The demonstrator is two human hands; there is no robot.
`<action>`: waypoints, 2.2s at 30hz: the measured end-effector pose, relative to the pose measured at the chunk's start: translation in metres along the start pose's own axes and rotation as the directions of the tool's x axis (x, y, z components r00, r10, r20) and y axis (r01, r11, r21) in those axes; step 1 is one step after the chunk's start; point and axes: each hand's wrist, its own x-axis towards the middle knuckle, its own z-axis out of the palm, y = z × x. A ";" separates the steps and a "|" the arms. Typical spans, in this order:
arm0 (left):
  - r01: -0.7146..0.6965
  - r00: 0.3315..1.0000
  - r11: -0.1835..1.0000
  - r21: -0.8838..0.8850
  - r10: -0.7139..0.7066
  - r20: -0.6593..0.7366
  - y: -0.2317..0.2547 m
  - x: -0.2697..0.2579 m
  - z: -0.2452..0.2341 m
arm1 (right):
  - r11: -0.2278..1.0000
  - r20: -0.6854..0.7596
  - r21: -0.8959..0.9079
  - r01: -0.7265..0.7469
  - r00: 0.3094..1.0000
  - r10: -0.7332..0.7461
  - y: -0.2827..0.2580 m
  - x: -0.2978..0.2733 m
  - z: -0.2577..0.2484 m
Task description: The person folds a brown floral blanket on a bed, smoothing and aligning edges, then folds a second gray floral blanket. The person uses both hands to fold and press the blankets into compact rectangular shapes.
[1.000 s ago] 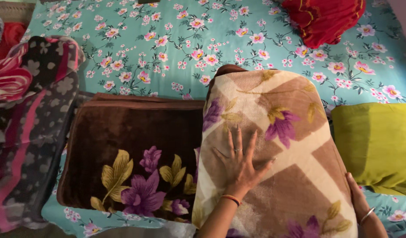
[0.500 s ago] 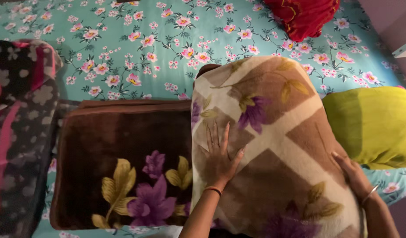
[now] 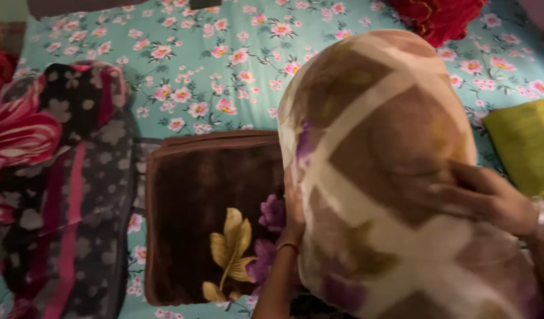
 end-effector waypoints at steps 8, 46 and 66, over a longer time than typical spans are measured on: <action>0.308 0.951 0.951 0.015 -0.308 0.010 0.048 -0.020 -0.116 | 0.706 0.319 -0.476 0.524 0.851 -0.416 -0.206 0.031 0.180; 0.085 0.995 0.544 0.835 -0.006 -0.098 0.084 0.006 -0.313 | 0.744 -0.323 -0.624 0.239 0.788 -0.524 -0.306 0.106 0.417; -0.188 0.967 0.517 0.835 -0.053 0.250 0.058 0.245 -0.266 | 0.829 -0.124 -0.229 0.510 0.830 -0.544 -0.175 0.336 0.199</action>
